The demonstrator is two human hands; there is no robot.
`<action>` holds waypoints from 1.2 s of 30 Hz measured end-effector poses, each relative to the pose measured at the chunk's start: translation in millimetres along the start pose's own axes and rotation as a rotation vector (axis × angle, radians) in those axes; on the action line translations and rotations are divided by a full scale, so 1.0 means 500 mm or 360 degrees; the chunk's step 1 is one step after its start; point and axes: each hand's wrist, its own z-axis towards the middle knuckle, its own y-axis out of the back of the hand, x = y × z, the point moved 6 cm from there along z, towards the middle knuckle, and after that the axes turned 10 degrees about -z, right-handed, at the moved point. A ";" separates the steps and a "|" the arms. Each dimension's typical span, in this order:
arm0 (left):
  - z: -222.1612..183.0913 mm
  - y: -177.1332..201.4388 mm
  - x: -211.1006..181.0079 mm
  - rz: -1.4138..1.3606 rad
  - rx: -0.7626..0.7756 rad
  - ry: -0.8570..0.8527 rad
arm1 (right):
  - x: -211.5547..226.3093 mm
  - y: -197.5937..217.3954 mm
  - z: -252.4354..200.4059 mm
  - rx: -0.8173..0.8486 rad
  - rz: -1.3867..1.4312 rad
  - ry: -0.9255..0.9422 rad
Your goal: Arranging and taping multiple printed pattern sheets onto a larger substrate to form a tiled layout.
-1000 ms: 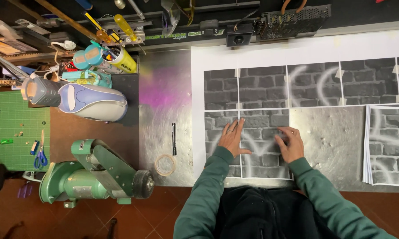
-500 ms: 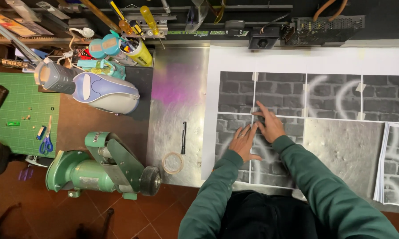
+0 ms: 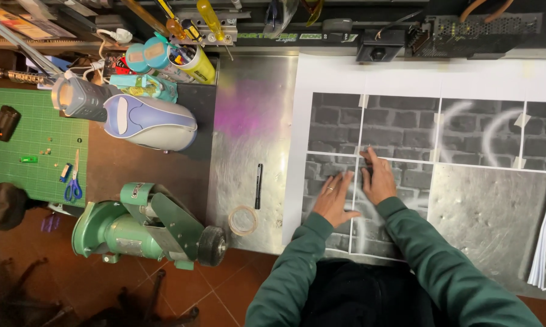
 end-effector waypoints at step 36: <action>-0.102 0.169 0.228 -0.0797 -0.1423 0.0908 | -0.016 -0.010 0.001 0.0048 0.0024 0.0009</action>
